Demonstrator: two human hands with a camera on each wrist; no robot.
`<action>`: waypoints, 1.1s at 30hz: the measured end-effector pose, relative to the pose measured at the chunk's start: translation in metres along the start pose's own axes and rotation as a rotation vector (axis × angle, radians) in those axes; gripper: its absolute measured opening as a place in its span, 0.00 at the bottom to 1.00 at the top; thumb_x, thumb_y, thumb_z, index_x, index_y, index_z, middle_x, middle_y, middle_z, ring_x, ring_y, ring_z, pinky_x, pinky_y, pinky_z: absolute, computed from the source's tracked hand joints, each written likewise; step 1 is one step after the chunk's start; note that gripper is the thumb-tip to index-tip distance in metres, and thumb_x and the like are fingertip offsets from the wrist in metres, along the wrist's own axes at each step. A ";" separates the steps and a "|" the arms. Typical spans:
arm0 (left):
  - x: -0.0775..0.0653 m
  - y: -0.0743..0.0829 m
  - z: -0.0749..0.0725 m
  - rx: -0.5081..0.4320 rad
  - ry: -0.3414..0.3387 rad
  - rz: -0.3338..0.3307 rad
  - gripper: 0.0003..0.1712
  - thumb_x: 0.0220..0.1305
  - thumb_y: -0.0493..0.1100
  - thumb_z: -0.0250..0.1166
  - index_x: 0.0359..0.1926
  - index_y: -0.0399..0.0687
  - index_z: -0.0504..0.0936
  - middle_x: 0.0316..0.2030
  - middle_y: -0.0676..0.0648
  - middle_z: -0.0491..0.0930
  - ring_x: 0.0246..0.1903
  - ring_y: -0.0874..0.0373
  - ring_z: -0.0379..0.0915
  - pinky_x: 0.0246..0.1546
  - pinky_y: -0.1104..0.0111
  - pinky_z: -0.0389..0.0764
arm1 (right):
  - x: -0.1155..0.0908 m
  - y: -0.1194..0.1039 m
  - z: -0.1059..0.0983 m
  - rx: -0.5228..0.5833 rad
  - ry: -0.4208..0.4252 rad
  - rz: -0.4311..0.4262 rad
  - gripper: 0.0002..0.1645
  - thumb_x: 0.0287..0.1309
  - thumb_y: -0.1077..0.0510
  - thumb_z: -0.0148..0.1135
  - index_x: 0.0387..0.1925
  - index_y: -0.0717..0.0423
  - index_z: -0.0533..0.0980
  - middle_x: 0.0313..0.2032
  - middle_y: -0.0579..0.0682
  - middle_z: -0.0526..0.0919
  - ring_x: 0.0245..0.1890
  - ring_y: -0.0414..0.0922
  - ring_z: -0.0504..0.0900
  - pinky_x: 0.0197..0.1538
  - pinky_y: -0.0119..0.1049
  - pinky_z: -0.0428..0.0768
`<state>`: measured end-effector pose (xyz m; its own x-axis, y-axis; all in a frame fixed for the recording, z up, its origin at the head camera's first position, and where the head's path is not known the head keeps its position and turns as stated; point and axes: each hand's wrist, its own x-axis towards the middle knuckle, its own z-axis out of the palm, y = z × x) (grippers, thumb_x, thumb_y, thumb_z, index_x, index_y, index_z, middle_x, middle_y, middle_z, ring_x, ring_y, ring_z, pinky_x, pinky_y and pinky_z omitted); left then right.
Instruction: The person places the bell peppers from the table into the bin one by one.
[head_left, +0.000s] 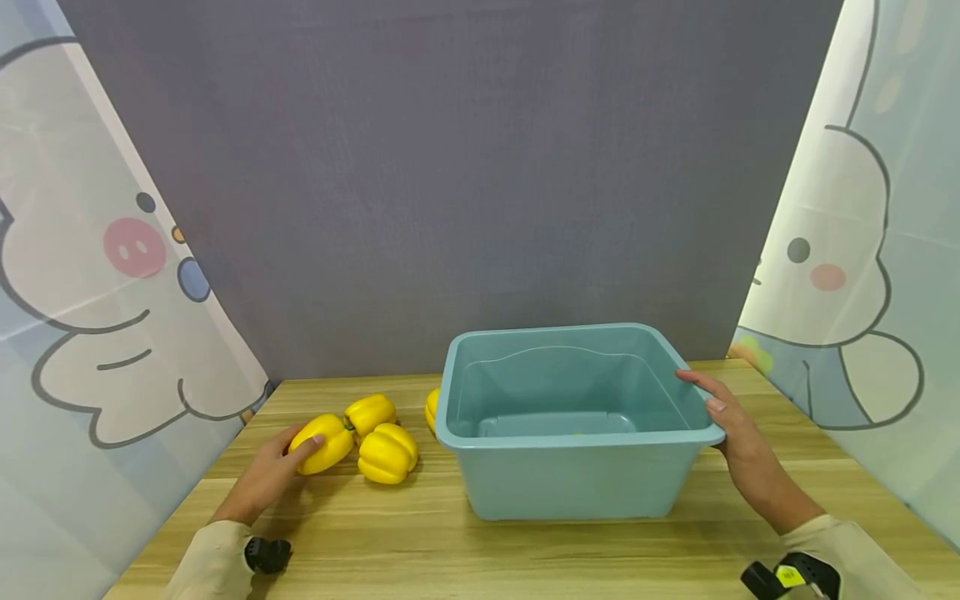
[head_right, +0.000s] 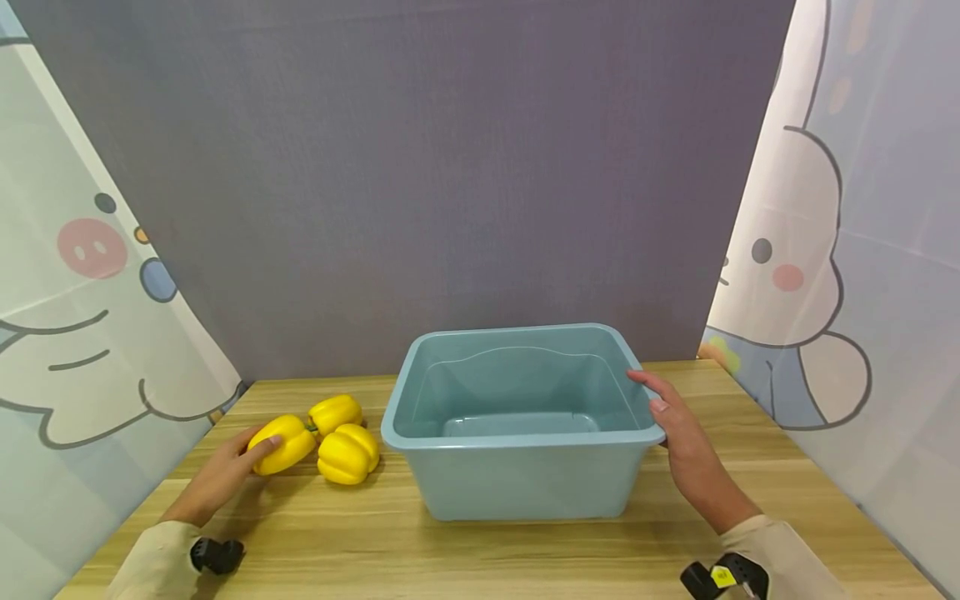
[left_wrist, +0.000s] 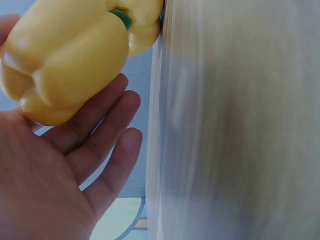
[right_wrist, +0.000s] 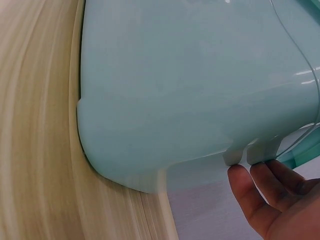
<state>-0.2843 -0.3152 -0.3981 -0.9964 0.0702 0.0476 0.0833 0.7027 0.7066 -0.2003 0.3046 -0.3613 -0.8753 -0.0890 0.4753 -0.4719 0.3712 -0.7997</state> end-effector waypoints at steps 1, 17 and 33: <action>0.000 0.000 0.000 -0.002 0.009 0.002 0.46 0.73 0.67 0.51 0.73 0.34 0.61 0.64 0.32 0.69 0.58 0.42 0.69 0.55 0.49 0.71 | 0.000 0.000 0.000 0.002 0.001 -0.001 0.30 0.80 0.52 0.24 0.76 0.49 0.57 0.69 0.39 0.56 0.56 0.40 0.67 0.45 0.34 0.73; -0.002 0.004 0.005 0.018 0.109 0.064 0.40 0.75 0.66 0.49 0.70 0.38 0.68 0.58 0.37 0.75 0.50 0.48 0.72 0.49 0.54 0.73 | 0.000 0.002 0.000 0.001 0.003 -0.010 0.30 0.79 0.52 0.24 0.76 0.49 0.57 0.68 0.39 0.57 0.56 0.40 0.67 0.45 0.34 0.73; -0.003 0.013 0.007 -0.023 0.152 0.123 0.36 0.77 0.63 0.49 0.67 0.37 0.71 0.50 0.40 0.77 0.41 0.52 0.71 0.41 0.61 0.73 | 0.000 0.001 0.000 0.011 0.006 -0.002 0.30 0.79 0.52 0.24 0.76 0.48 0.57 0.70 0.40 0.55 0.57 0.42 0.65 0.46 0.32 0.72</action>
<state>-0.2800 -0.3010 -0.3938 -0.9700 0.0457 0.2390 0.2056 0.6788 0.7049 -0.2010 0.3047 -0.3624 -0.8738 -0.0845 0.4788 -0.4747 0.3613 -0.8026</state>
